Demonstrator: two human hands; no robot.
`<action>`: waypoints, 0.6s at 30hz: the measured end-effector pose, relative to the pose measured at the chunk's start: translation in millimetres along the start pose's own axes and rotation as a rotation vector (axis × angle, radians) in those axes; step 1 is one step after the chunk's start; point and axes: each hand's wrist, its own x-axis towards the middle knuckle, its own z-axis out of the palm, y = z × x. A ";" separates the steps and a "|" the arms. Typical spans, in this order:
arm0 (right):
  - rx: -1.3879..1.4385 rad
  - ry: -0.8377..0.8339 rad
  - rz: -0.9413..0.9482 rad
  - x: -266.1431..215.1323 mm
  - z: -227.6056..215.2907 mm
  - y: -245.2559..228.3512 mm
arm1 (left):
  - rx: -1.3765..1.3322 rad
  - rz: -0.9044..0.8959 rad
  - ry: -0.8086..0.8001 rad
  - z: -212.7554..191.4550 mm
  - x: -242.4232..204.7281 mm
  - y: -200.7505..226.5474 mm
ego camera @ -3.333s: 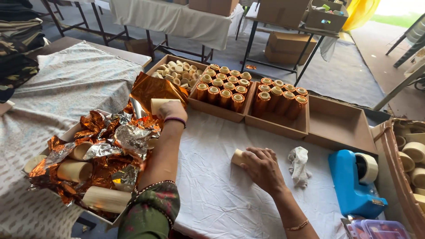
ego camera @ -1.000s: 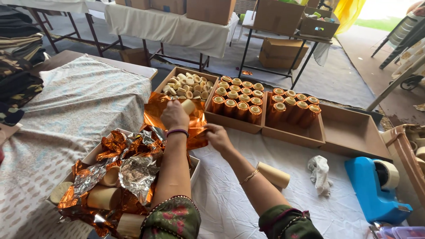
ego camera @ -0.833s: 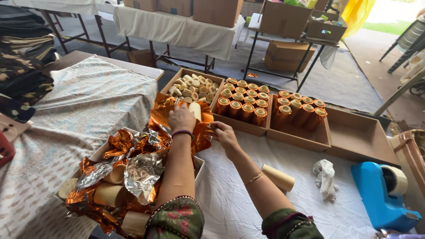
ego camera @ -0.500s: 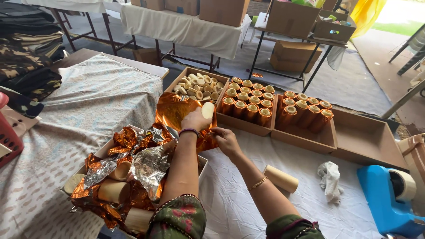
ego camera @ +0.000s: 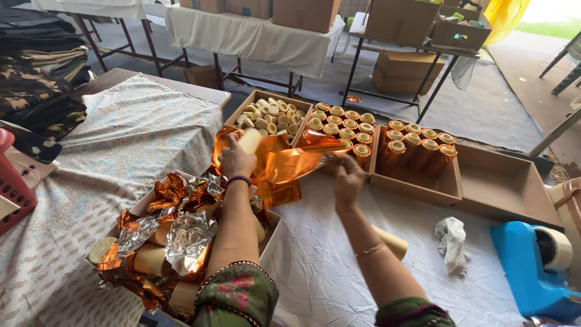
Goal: Wrapping small clay cups in decorative metallic copper foil.
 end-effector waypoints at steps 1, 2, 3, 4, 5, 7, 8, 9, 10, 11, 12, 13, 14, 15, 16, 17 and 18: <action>-0.117 0.066 -0.037 3.9 -7.0 -11.8 | 0.039 -0.009 -0.062 3.9 4.3 -6.4; -0.119 0.068 -0.035 3.8 -17.8 -24.7 | 0.041 -0.009 -0.066 1.2 0.8 -5.8; -0.179 0.090 -0.014 3.8 -28.7 -37.5 | 0.096 -0.019 -0.116 -1.3 -2.7 -5.1; -0.239 0.112 0.005 4.8 -39.9 -51.1 | 0.151 -0.027 -0.166 -3.6 -5.6 -3.0; -0.242 0.115 0.005 -1.6 -43.9 -73.2 | 0.151 -0.026 -0.169 -4.6 -5.4 1.0; -1.041 0.040 -0.633 -14.1 -53.1 -118.9 | 0.280 -0.004 -0.175 -5.1 -7.1 8.9; -1.047 0.041 -0.632 -21.0 -58.0 -132.5 | 0.278 -0.002 -0.181 -9.3 -11.2 19.3; -1.107 0.016 -0.643 -27.9 -63.3 -146.5 | 0.270 0.097 -0.112 -13.4 -15.7 30.0; -1.169 -0.006 -0.656 -34.1 -69.5 -161.5 | 0.259 0.199 -0.043 -16.5 -20.1 43.1; -1.178 -0.003 -0.658 -35.7 -75.2 -168.8 | 0.254 0.205 -0.048 -15.3 -24.7 58.5; -1.160 -0.025 -0.652 -38.2 -80.8 -175.9 | 0.081 0.419 -0.073 -14.4 -29.5 73.6; -1.143 -0.048 -0.647 -40.7 -86.3 -183.2 | -0.096 0.629 -0.094 -13.7 -34.6 88.8; -1.150 -0.043 -0.647 -40.6 -89.4 -188.1 | -0.100 0.635 -0.099 -18.1 -54.2 113.5; -1.129 -0.002 -0.484 -40.7 -92.4 -193.2 | -0.233 0.709 -0.401 -23.0 -74.1 137.9; -1.101 0.034 -0.320 -40.8 -94.5 -197.8 | -0.364 0.771 -0.704 -29.1 -93.9 161.0; -1.105 0.038 -0.320 -40.3 -90.2 -206.7 | -0.366 0.775 -0.708 -16.3 -109.3 167.4; -1.098 0.054 -0.265 -39.8 -85.4 -215.0 | -0.339 0.925 -0.904 -4.0 -124.3 173.3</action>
